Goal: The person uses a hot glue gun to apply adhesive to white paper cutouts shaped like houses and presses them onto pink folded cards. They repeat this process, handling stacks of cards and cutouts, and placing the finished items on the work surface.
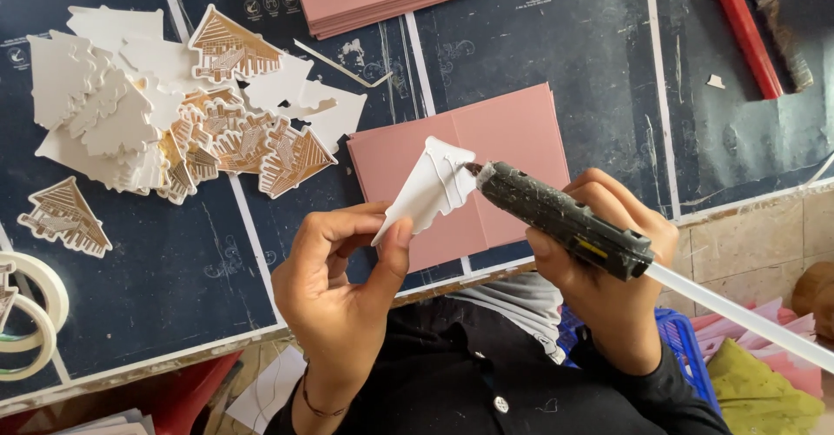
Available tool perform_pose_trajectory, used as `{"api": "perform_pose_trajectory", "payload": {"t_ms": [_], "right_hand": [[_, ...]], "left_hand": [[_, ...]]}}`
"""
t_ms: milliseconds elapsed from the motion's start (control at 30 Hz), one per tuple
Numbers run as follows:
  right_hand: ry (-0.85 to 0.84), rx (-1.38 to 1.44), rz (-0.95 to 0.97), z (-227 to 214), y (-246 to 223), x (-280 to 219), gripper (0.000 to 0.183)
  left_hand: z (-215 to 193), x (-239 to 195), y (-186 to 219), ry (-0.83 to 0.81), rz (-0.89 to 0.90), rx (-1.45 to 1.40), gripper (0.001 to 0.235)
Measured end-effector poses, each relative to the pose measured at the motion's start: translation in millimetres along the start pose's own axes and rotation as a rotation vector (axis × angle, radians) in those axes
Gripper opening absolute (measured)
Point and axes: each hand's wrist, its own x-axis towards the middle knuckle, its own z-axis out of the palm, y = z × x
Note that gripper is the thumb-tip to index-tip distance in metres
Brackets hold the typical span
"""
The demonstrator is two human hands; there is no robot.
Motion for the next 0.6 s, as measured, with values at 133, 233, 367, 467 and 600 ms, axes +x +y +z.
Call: {"api": "perform_pose_trajectory", "payload": {"t_ms": [133, 233, 367, 467, 600], "right_hand": [[-0.014, -0.061, -0.028, -0.9, 6.8, -5.2, 0.046], [-0.033, -0.063, -0.037, -2.3, 9.3, -8.3, 0.044], [-0.05, -0.074, -0.021, -3.6, 13.3, -13.4, 0.043], [-0.069, -0.087, 0.001, -5.7, 15.6, -17.0, 0.038], [-0.049, -0.099, 0.015, -11.6, 41.4, -28.4, 0.036]], "left_hand": [[0.3, 0.7, 0.0, 0.018, -0.024, -0.035, 0.014], [1.5, 1.2, -0.1, 0.018, -0.022, -0.037, 0.014], [2.7, 1.4, -1.5, 0.009, -0.015, -0.04, 0.014], [3.4, 1.1, -3.7, 0.008, -0.004, -0.012, 0.015], [5.1, 2.5, -8.8, 0.017, -0.005, -0.021, 0.015]]}}
